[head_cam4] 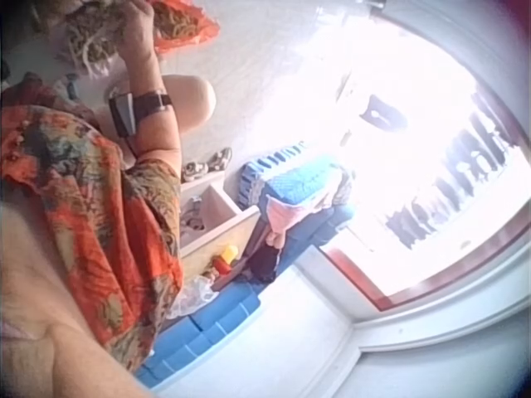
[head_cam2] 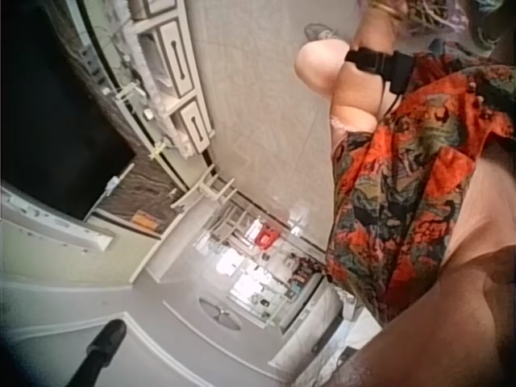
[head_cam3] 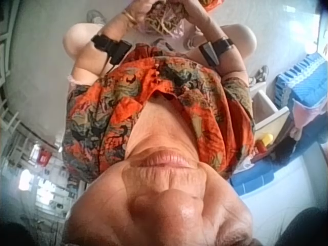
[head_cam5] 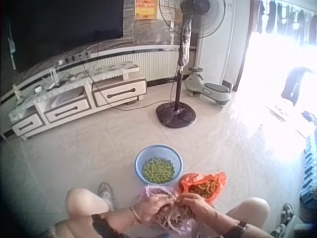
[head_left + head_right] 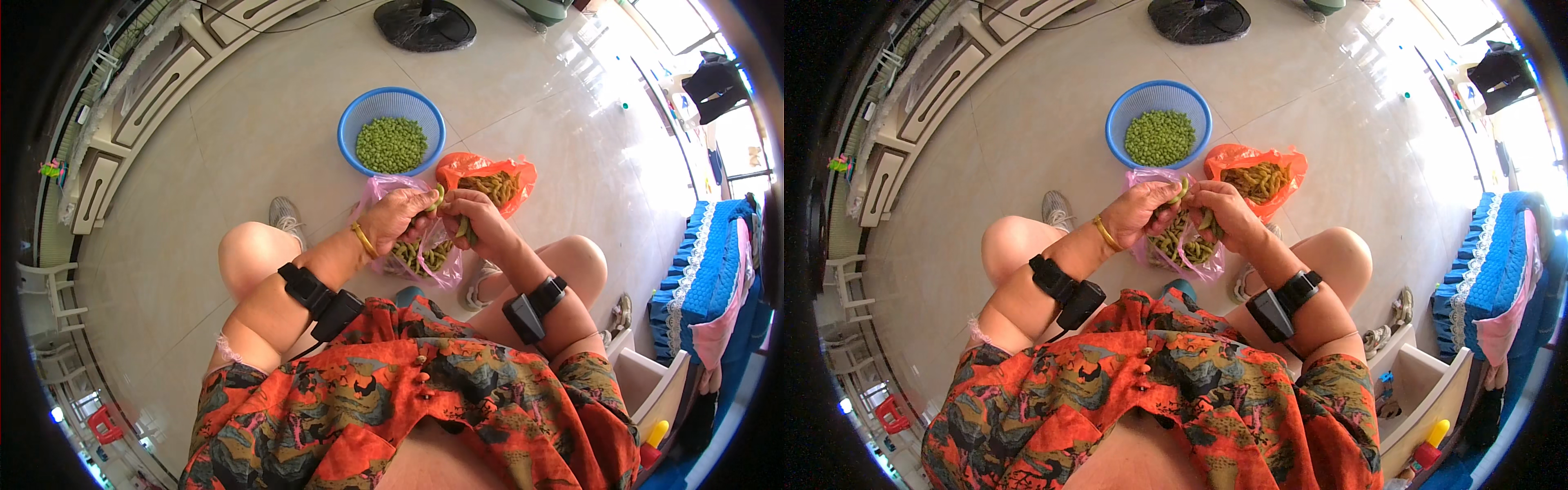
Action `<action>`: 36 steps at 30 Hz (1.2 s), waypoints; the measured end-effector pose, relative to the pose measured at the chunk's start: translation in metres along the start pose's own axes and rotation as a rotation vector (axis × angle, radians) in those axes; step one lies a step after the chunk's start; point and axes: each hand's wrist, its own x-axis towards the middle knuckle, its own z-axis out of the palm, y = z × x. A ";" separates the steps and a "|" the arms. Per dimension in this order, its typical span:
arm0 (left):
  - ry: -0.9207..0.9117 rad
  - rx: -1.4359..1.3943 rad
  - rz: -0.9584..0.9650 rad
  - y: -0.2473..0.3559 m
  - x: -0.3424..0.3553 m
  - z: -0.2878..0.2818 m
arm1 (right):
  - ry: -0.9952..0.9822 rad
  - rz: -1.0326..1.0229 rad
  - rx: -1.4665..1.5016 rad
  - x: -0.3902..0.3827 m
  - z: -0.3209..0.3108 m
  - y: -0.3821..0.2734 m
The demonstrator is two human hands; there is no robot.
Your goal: Manually shell peas from their pods into a bowl while seated.
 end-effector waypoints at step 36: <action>-0.093 -0.091 -0.022 0.000 0.000 0.005 | 0.085 -0.076 -0.064 -0.007 0.016 -0.002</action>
